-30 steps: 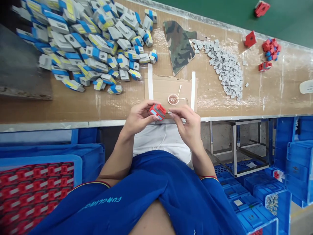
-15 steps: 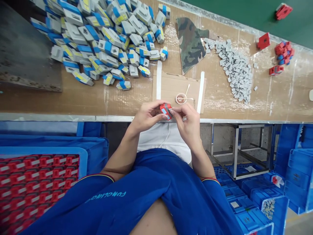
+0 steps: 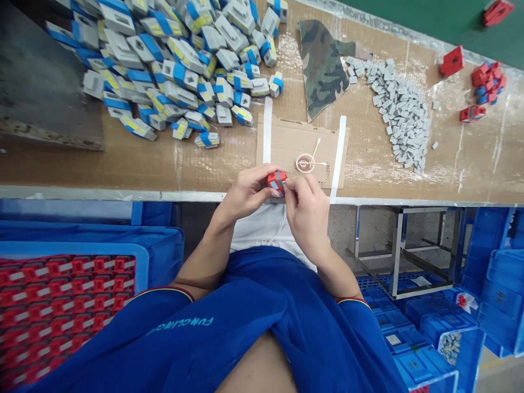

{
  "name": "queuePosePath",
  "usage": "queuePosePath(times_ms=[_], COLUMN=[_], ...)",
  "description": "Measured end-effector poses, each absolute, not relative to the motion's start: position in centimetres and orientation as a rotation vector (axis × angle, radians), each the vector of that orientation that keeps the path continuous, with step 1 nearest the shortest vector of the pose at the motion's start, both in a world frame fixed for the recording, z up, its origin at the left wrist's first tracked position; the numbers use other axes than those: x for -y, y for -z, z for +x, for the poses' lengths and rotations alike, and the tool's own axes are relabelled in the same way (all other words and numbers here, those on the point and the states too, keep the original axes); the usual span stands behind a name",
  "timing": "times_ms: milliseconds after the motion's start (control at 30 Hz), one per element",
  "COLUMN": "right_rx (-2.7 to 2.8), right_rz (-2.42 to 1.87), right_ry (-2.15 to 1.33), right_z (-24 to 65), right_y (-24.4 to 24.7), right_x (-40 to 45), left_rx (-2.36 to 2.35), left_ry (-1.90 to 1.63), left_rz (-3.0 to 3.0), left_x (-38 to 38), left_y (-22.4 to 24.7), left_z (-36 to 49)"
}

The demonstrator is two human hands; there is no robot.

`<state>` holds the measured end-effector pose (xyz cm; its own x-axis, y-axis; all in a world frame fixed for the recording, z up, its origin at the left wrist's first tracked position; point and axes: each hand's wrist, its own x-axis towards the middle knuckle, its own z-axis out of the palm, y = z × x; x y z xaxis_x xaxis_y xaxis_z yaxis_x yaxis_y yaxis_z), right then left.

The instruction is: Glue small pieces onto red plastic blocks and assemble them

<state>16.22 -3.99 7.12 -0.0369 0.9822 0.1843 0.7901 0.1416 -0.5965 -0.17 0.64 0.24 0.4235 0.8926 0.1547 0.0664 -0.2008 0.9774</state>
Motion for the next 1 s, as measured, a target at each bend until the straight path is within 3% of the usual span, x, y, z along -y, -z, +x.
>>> queuePosePath(times_ms=[167,433,1000], right_rx=[1.981,1.817,1.947], right_rz=[-1.752,-1.508,-1.334], right_ry=[-0.23,-0.754,-0.822], right_z=[15.2,19.2,19.8], right_y=[-6.9,-6.9,-4.8], right_x=[5.5,3.7,2.9], left_rx=[-0.847,-0.737,-0.744], left_ry=[-0.957,-0.898,-0.932], left_rz=[1.648,1.502,1.634], left_x=[-0.7,-0.6,-0.9], left_y=[-0.2,0.2,0.0], left_z=[-0.4,-0.4,-0.7])
